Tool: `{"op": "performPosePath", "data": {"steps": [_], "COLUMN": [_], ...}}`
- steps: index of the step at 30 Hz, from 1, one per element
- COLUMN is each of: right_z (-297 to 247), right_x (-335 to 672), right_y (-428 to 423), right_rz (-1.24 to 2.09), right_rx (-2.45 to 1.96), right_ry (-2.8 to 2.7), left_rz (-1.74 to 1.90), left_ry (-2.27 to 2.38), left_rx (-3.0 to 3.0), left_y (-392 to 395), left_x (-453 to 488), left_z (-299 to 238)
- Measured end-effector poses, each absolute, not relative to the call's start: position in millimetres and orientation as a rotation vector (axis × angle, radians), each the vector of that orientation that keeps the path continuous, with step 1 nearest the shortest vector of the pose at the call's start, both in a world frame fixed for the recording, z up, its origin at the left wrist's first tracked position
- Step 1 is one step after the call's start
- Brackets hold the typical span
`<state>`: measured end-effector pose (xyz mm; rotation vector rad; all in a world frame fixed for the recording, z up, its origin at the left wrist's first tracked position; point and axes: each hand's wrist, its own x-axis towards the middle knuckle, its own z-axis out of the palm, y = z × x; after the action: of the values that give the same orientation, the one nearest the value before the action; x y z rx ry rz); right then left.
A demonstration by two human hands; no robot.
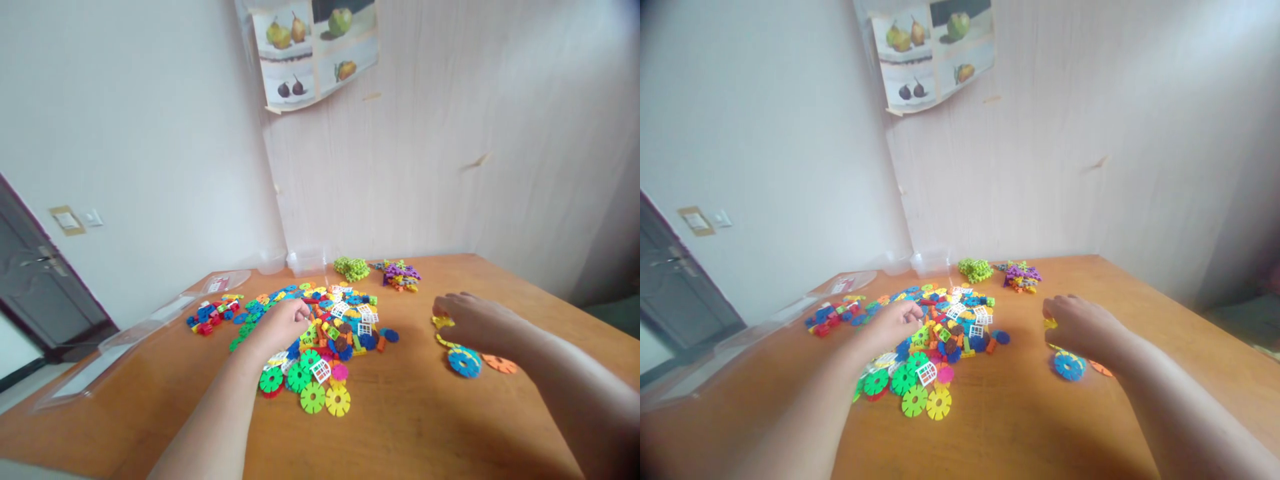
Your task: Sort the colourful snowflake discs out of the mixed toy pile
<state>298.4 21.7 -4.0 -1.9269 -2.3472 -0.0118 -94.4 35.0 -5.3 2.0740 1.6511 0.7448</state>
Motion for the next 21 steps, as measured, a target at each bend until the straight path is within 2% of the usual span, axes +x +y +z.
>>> {"op": "performPosePath", "data": {"steps": [12, 21], "right_z": [-17.3, -10.0], "right_x": [320.1, 299.4], "right_y": [32.3, 28.1], "right_rz": [-0.026, -0.11], "right_rx": [-1.953, -1.871], "right_ry": [-2.382, -2.254], "left_rz": [0.607, 0.728], "left_ry": [1.678, 1.586], "left_rx": [2.403, 2.203], "left_y": [38.1, 34.6], "left_x": [-94.8, -93.5], "left_z": [-10.0, -3.2]}}
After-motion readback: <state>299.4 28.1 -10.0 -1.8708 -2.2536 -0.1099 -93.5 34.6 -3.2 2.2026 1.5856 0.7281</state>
